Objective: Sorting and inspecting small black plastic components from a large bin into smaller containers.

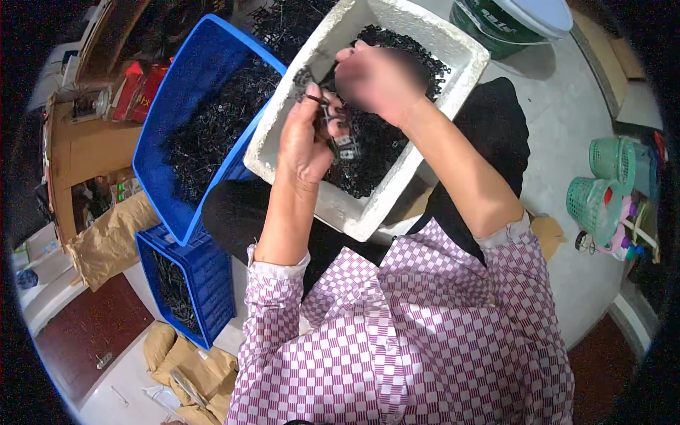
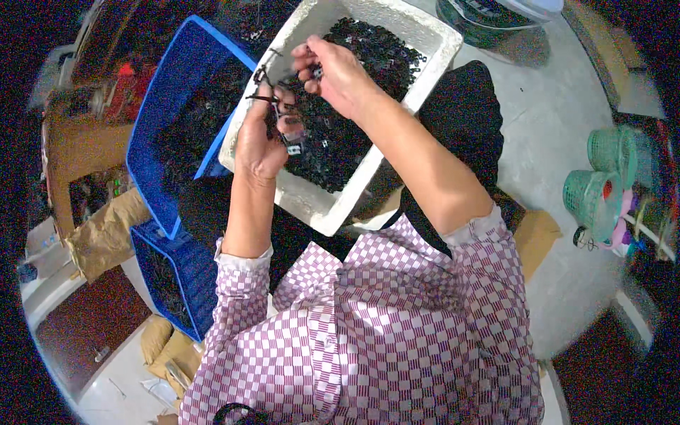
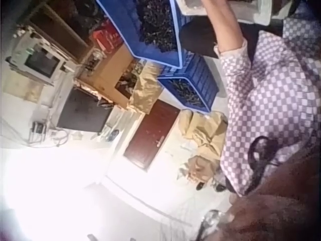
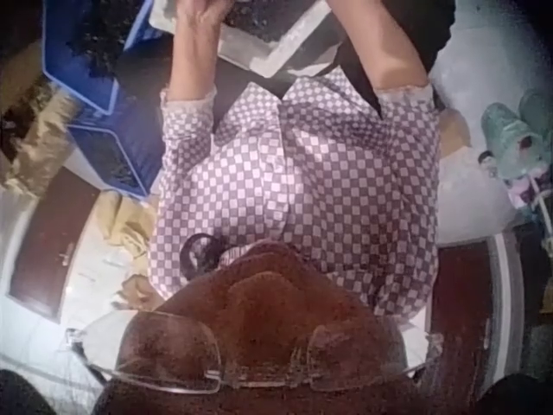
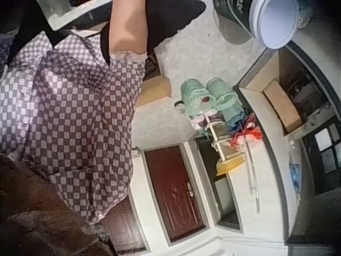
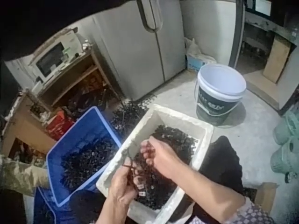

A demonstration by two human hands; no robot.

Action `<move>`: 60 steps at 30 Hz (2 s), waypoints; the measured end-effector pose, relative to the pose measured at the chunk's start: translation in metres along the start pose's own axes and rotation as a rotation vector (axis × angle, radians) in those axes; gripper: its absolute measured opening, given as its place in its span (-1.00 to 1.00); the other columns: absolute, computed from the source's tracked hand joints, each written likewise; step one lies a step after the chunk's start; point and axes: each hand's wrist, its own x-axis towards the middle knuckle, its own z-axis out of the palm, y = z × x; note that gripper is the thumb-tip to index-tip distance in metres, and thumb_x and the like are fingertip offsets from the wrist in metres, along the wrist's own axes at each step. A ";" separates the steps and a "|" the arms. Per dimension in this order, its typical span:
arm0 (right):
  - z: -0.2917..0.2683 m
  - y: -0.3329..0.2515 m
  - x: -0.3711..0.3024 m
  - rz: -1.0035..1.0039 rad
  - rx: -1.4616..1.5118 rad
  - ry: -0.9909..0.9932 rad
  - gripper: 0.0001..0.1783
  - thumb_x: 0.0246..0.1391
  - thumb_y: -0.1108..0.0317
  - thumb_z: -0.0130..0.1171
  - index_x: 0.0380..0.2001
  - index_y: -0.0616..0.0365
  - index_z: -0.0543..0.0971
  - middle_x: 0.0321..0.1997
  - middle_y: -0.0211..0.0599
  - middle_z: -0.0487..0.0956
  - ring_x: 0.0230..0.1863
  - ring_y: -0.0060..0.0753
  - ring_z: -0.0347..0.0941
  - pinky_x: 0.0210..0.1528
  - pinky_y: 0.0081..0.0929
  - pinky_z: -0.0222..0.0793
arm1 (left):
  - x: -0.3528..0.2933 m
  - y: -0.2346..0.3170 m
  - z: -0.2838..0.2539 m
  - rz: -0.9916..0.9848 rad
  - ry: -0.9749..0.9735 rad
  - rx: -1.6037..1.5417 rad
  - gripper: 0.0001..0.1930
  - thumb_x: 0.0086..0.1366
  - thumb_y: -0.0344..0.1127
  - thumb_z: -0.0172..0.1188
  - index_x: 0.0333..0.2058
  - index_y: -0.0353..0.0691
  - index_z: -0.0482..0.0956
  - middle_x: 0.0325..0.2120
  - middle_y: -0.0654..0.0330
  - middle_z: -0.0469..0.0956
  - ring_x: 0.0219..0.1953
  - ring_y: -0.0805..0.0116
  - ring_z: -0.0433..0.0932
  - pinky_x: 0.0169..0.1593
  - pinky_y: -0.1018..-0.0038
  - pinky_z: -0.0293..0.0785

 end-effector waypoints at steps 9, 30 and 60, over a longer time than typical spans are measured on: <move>0.019 0.007 -0.020 0.024 -0.338 -0.226 -0.76 0.08 0.16 0.05 -0.38 0.11 0.46 -0.53 -0.58 0.41 -0.51 -0.79 0.25 -0.51 -0.80 0.12 | 0.002 0.000 0.006 0.133 0.083 0.190 -0.75 0.25 -0.10 0.01 -0.41 -0.17 0.40 -0.59 0.29 0.42 -0.69 0.55 0.34 -0.61 0.65 0.30; 0.001 0.018 -0.006 -0.292 -0.994 -0.263 -0.78 0.09 0.30 -0.01 -0.40 0.27 0.47 -0.53 -0.42 0.46 -0.50 -0.67 0.35 -0.48 -0.70 0.29 | 0.007 0.005 -0.008 -0.021 0.153 -0.027 -0.79 0.27 -0.18 -0.02 -0.45 -0.18 0.39 -0.61 0.30 0.41 -0.64 0.53 0.36 -0.60 0.64 0.30; 0.016 -0.017 -0.028 0.104 -0.637 -0.407 -0.77 0.09 0.23 0.02 -0.50 0.16 0.45 -0.52 -0.44 0.41 -0.55 -0.73 0.26 -0.57 -0.80 0.11 | -0.006 0.009 0.011 0.275 0.036 0.342 -0.74 0.23 -0.09 0.04 -0.42 -0.17 0.36 -0.58 0.27 0.39 -0.66 0.56 0.30 -0.62 0.67 0.27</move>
